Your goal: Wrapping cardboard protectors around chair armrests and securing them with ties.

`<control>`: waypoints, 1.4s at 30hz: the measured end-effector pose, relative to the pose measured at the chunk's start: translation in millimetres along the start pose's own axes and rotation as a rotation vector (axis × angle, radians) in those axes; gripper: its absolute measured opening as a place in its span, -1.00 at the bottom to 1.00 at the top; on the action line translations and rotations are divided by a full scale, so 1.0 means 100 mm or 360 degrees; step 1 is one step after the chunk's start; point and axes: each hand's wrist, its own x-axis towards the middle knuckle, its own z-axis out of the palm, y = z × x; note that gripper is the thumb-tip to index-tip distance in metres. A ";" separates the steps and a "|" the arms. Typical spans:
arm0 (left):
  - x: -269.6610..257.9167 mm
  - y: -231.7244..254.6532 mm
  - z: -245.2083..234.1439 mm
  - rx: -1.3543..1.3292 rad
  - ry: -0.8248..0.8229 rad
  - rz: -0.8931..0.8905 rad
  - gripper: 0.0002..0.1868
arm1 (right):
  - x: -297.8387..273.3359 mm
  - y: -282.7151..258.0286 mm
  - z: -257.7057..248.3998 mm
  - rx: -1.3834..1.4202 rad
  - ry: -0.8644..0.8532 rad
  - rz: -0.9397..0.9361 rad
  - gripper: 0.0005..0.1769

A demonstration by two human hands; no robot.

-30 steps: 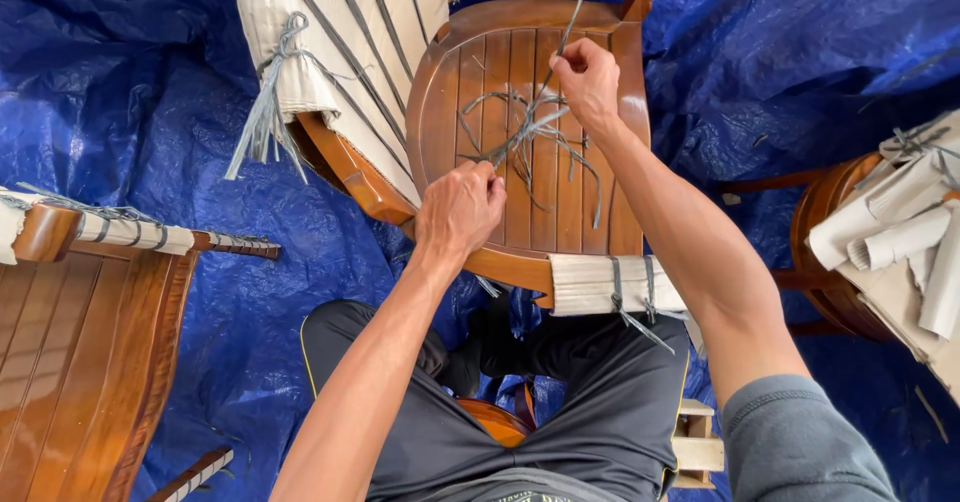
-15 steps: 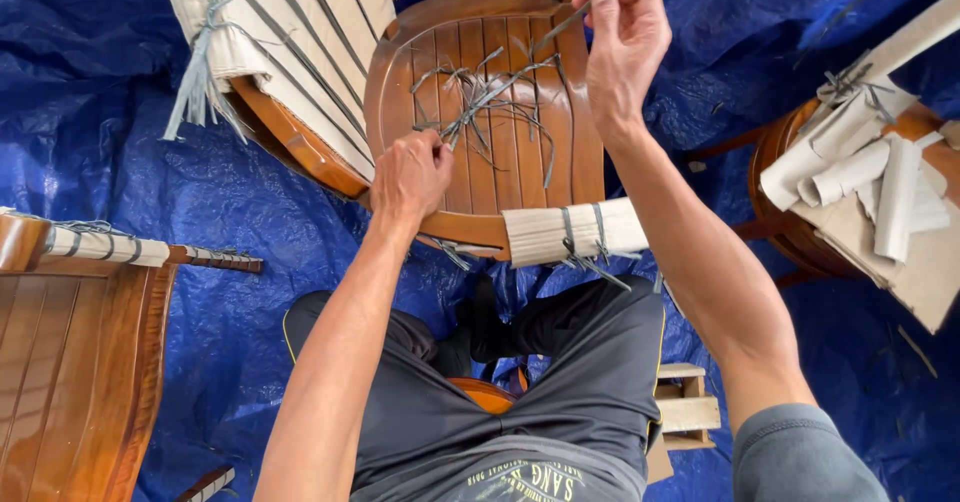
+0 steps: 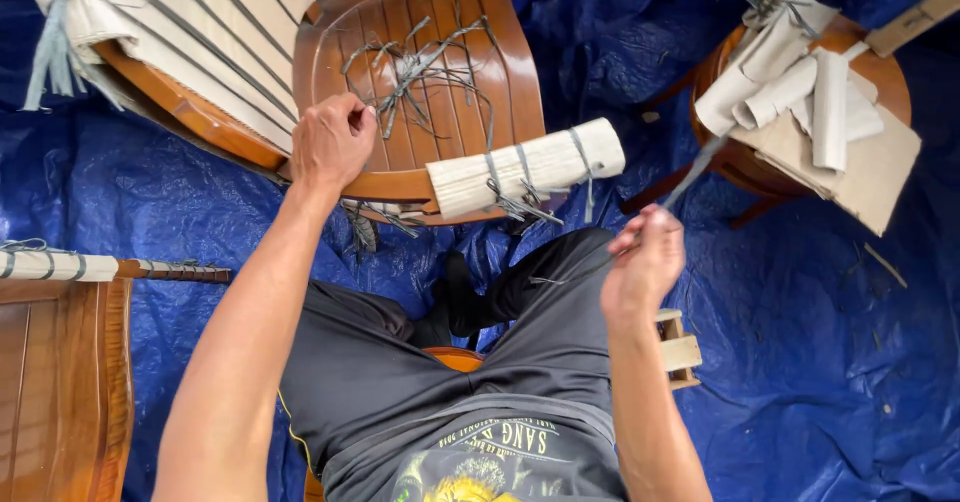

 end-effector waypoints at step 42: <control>0.32 1.77 1.28 -0.0430 -0.0582 0.0056 -0.77 | 0.09 0.81 0.30 0.0158 -0.0453 0.1211 -0.91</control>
